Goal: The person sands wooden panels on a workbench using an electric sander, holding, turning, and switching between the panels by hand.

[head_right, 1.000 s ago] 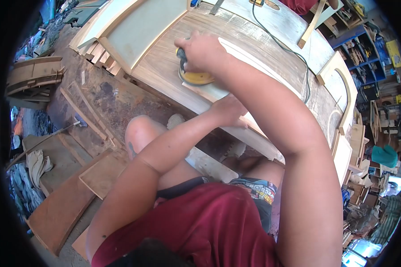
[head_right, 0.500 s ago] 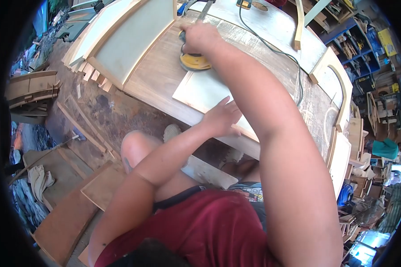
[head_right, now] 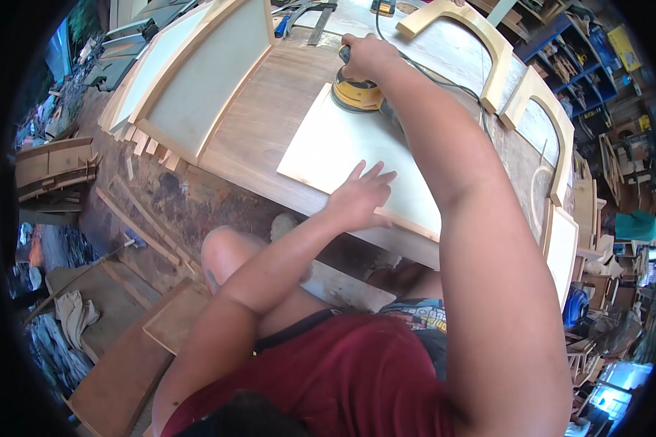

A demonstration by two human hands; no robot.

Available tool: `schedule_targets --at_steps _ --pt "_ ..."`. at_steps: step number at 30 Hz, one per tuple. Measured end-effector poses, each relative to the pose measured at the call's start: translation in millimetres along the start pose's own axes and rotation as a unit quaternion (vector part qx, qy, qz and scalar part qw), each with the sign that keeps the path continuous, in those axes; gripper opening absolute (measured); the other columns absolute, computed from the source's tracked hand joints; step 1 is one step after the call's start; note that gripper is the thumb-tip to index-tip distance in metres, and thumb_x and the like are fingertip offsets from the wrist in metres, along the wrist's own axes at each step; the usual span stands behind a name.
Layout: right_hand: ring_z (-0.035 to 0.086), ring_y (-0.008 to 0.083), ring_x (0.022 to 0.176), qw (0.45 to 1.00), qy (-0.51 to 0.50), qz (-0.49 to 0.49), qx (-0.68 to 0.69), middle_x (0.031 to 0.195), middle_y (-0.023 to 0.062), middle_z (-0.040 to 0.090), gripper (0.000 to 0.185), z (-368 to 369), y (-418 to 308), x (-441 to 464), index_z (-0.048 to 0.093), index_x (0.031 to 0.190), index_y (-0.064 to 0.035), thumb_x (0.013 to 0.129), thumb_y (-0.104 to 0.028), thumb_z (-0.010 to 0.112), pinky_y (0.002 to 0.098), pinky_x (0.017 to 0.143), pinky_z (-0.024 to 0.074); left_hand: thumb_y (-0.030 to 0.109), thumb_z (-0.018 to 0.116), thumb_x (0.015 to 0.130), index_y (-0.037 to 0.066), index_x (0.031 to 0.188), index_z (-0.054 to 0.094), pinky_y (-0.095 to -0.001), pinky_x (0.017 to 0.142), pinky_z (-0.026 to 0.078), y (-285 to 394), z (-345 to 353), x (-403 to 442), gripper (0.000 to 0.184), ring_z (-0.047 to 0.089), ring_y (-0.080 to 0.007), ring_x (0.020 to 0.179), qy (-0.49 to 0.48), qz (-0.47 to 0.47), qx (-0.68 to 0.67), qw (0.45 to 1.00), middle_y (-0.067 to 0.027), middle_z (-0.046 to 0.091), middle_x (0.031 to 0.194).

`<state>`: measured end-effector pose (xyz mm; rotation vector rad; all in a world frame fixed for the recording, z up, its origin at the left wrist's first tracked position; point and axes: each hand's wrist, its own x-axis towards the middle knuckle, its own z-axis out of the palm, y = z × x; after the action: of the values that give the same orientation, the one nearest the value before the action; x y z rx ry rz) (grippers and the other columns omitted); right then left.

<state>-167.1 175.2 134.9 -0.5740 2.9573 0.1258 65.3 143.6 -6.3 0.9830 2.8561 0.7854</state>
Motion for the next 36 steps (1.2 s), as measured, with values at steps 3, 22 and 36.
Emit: schedule_targets --at_steps 3,22,36 --pt "0.064 0.0322 0.123 1.000 0.008 0.005 0.007 0.137 0.0156 0.059 0.075 4 11 -11 0.047 0.150 -0.0304 0.081 -0.036 0.075 0.0445 0.100 0.0550 0.047 0.082 0.078 0.009 0.092 0.059 -0.0568 0.125 0.019 1 0 0 0.047 0.029 -0.0346 0.153 0.000 -0.002 -0.003 1.000 -0.0126 0.046 0.157" --pt "0.066 0.0355 0.118 0.989 -0.001 0.148 0.028 0.132 0.0164 0.061 0.068 32 171 -128 0.052 0.145 -0.0294 0.080 -0.036 0.073 0.0453 0.098 0.0556 0.046 0.086 0.073 0.009 0.083 0.057 -0.0547 0.124 0.023 0 5 -1 0.048 0.035 -0.0372 0.150 0.017 -0.017 -0.003 1.000 -0.0126 0.049 0.155" --pt "0.066 0.0377 0.108 0.989 0.053 0.123 0.060 0.116 0.0168 0.063 0.056 54 198 -258 0.060 0.129 -0.0271 0.076 -0.034 0.075 0.0462 0.093 0.0551 0.046 0.087 0.073 0.009 0.085 0.051 -0.0533 0.125 0.023 3 4 1 0.053 0.035 -0.0372 0.150 0.020 -0.027 0.033 0.999 -0.0154 0.050 0.154"
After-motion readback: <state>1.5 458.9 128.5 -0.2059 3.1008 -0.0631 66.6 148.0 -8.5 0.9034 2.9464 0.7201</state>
